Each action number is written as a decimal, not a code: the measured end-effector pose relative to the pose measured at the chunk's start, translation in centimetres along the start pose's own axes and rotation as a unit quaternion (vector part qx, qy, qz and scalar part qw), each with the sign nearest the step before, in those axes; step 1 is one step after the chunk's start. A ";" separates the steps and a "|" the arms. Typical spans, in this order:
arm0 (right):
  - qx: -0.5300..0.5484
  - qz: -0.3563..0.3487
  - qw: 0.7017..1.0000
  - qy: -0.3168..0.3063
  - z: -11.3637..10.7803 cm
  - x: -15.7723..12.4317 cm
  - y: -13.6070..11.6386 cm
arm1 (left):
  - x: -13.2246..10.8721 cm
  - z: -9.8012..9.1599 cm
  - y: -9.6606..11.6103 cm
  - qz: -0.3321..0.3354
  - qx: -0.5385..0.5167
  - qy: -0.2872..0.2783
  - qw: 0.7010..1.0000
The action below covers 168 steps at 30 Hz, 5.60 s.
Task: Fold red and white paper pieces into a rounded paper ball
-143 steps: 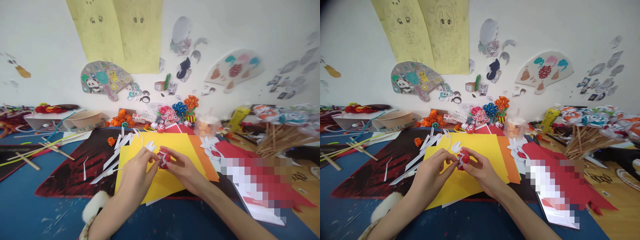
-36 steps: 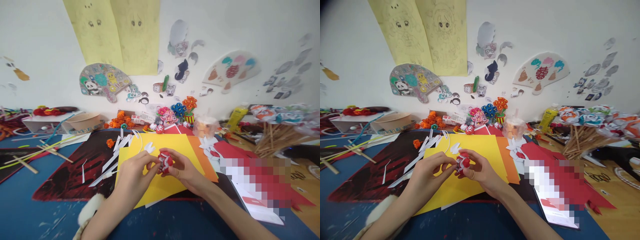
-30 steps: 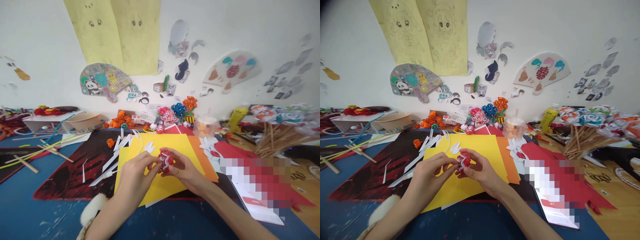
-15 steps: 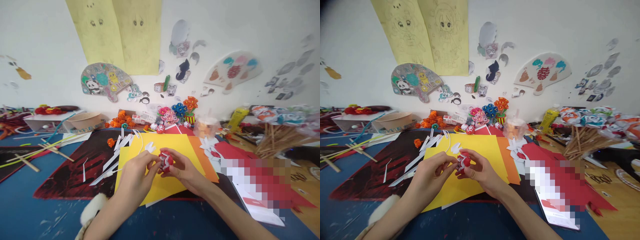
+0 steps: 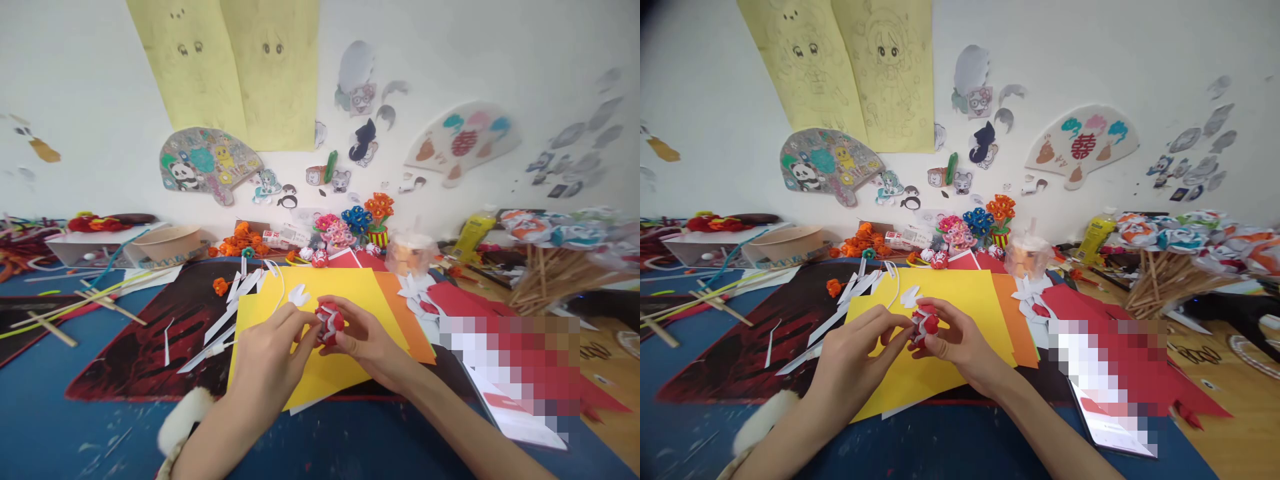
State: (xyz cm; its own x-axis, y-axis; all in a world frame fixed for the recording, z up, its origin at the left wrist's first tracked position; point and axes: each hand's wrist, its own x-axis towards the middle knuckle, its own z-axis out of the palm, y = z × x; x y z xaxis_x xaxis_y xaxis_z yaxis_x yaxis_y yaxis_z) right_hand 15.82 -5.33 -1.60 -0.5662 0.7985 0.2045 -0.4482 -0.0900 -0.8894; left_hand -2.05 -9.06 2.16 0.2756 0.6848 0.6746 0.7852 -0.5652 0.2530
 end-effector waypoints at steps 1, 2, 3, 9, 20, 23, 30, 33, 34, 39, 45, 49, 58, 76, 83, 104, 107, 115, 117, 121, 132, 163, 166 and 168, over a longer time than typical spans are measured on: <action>-0.001 -0.001 1.000 0.001 0.0 0.0 0.0 | 0.0 0.0 0.0 0.005 0.003 0.001 1.000; -0.002 -0.001 1.000 0.001 0.0 0.0 0.0 | 0.0 0.0 0.0 0.008 0.006 0.002 1.000; -0.003 -0.001 1.000 0.001 0.0 0.0 0.0 | 0.0 0.0 0.0 0.011 0.011 0.002 1.000; -0.001 -0.002 1.000 0.007 0.0 0.0 0.1 | -0.1 0.2 0.0 0.006 0.047 -0.019 0.999; -0.009 0.003 1.000 0.012 0.1 -0.1 -0.1 | 0.0 0.4 -0.2 -0.016 -0.031 -0.033 0.999; -0.009 0.004 1.000 0.011 0.0 -0.1 0.0 | 0.2 0.2 -0.2 -0.044 -0.068 -0.052 0.995; -0.008 0.007 1.000 0.006 0.0 -0.1 0.0 | 0.4 0.1 -0.2 -0.070 -0.093 -0.067 0.991; -0.012 0.009 1.000 0.009 0.0 -0.1 -0.1 | 0.4 0.1 0.0 -0.079 -0.084 -0.074 0.991; -0.013 0.008 1.000 0.010 0.1 -0.1 -0.1 | 0.5 0.1 0.0 -0.081 -0.081 -0.076 0.991; -0.013 0.009 1.000 0.015 0.3 -0.1 -0.2 | 0.5 0.2 0.1 -0.089 -0.066 -0.082 0.990; -0.005 0.006 1.000 0.009 0.3 -0.1 -0.1 | 0.2 0.3 0.1 -0.080 -0.051 -0.099 0.991; 0.004 0.011 1.000 0.004 0.0 0.0 -0.1 | 0.2 0.0 -0.1 -0.049 -0.056 -0.101 0.992; 0.028 0.042 0.999 0.013 -0.4 0.0 0.1 | 0.5 -0.6 -0.2 0.043 -0.012 -0.107 0.993; 0.010 -0.002 0.999 0.030 0.1 0.0 -0.2 | 1.6 -1.1 -0.3 -0.216 -0.253 -0.112 0.936; -0.022 -0.012 1.000 0.017 0.0 0.0 -0.3 | 1.4 -1.2 -0.4 -0.216 -0.226 -0.111 0.943; -0.025 -0.039 0.998 0.034 -0.2 -0.1 0.4 | 1.2 -1.2 -0.2 -0.155 -0.149 -0.084 0.973; 0.010 -0.044 0.999 0.018 -0.2 -0.1 0.2 | 2.0 -1.8 -0.2 -0.281 -0.294 -0.168 0.898; 0.019 -0.036 0.999 0.015 -0.3 -0.2 0.3 | 1.8 -1.7 -0.3 -0.375 -0.409 -0.208 0.806; 0.011 -0.035 0.999 0.017 -0.2 -0.2 0.3 | 1.8 -1.6 -0.2 -0.375 -0.405 -0.201 0.809; -0.009 -0.040 0.999 0.020 -0.1 -0.1 0.1 | 2.0 -1.7 0.0 -0.366 -0.406 -0.178 0.818; -0.012 -0.041 0.999 0.008 -0.2 -0.1 0.1 | 1.9 -1.5 -0.3 -0.360 -0.452 -0.182 0.795; -0.017 -0.028 0.999 0.017 -0.2 -0.3 0.1 | 2.0 -2.2 -0.2 -0.320 -0.353 -0.194 0.857; -0.021 -0.030 0.999 0.014 -0.1 -0.3 0.0 | 2.0 -2.0 -0.3 -0.303 -0.299 -0.184 0.886; -0.025 -0.029 0.999 0.012 -0.1 -0.3 0.1 | 2.0 -2.0 -0.2 -0.287 -0.249 -0.181 0.907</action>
State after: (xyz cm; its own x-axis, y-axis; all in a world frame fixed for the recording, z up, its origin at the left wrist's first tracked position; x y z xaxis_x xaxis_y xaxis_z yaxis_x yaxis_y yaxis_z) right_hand 16.01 -5.52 -1.73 -0.5229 0.8159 0.2467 -0.4443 -0.0139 -0.8958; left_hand -2.74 -8.47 4.83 0.1360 0.9872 0.0838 0.5332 -0.1442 0.8336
